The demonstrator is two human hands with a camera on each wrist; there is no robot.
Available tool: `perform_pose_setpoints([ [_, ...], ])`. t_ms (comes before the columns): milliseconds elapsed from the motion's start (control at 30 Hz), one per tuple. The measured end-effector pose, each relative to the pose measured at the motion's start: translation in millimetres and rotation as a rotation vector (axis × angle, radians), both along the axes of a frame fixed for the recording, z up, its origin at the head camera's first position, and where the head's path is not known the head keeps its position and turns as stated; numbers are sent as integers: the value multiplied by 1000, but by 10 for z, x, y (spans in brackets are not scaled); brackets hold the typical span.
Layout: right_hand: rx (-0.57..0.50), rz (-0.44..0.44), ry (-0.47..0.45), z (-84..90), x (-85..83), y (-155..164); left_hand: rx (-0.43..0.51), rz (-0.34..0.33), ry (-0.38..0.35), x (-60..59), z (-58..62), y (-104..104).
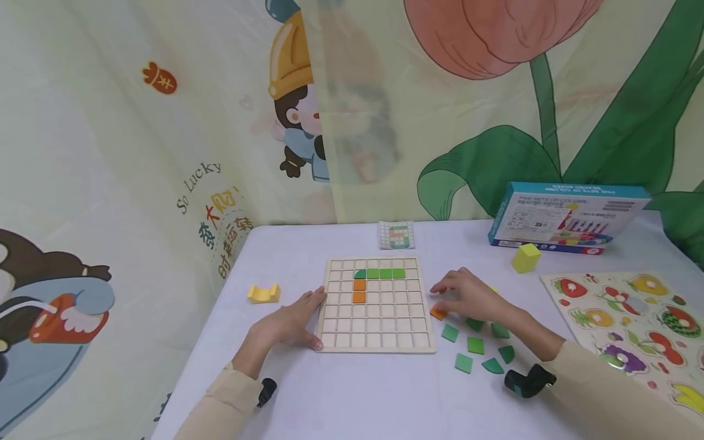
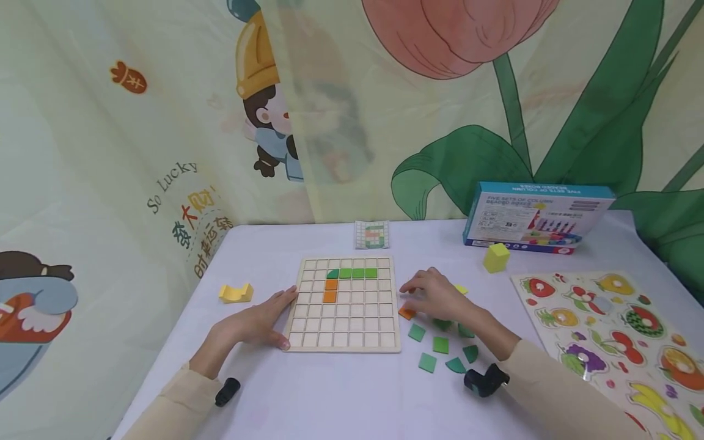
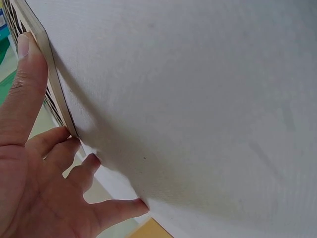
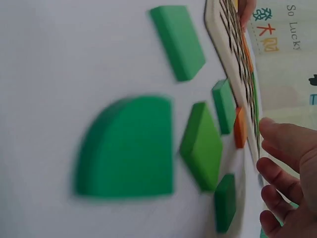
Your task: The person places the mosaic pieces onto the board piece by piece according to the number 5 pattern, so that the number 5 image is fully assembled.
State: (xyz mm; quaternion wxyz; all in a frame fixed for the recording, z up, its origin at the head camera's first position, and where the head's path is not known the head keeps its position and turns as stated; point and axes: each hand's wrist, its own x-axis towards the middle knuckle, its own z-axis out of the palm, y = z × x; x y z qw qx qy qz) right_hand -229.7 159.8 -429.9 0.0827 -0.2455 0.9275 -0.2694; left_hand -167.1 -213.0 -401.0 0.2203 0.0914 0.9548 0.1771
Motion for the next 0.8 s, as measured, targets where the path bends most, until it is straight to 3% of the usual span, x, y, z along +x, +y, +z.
perform_pose_setpoints([
  [367,-2,50,-5,-97,157,207,9,-10,2,12,32,-11],
  [800,19,95,25,-92,106,156,-10,-27,15,-17,-22,-14],
])
